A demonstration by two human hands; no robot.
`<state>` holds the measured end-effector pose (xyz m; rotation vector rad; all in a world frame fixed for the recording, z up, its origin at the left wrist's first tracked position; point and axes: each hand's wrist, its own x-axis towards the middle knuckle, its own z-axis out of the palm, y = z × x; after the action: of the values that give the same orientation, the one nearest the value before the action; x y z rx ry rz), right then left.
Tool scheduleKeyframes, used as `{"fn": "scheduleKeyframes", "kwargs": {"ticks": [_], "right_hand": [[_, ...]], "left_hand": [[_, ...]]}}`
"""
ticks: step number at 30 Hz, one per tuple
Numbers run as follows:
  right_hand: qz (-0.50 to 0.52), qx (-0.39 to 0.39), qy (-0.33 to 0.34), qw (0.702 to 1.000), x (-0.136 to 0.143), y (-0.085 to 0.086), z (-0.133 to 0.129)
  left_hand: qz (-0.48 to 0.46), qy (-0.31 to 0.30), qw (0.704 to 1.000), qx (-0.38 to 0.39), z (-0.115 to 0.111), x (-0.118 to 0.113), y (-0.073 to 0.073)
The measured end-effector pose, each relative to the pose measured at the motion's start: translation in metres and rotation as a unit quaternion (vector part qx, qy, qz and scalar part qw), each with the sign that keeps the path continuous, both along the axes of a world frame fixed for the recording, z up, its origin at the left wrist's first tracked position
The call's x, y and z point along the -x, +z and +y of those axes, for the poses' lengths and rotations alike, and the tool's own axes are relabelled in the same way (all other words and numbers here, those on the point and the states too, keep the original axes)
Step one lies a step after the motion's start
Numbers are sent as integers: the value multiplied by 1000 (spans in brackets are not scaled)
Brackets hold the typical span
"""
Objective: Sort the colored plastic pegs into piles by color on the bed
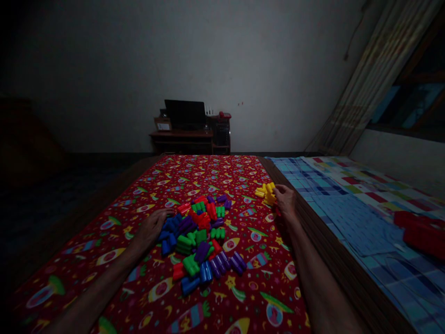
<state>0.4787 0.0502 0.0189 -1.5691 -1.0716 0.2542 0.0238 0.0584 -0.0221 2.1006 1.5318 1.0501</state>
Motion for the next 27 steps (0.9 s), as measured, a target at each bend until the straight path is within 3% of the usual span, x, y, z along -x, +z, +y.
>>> {"fn": "scheduleKeyframes", "kwargs": {"ticks": [5,11,14,17,19,22,24,27], "right_hand": [[-64,49,-36,996,-2,-6,3],[-132,2,-64,989,9,19,-1],[-124,-20,-6,992,33,38,-6],[-80,-42,125,988,78,54,-16],[-74,-39,249,965,116,59,-22],[-169,1,422,891,176,60,-26],[-278,20,462,842,210,57,-22],[-411,92,468,777,243,52,-8]], "left_hand": [[9,-4,1000,-7,2,2,-1],[12,-4,1000,-12,0,1,-1],[4,-1,1000,-16,0,1,-3],[-6,-2,1000,-15,0,0,-3],[-12,-5,1000,-13,-1,-1,-3],[-16,-7,1000,-15,-3,-2,-2],[-17,-7,1000,-15,-3,-3,-2],[-15,-4,1000,-19,-3,-3,-2]]}}
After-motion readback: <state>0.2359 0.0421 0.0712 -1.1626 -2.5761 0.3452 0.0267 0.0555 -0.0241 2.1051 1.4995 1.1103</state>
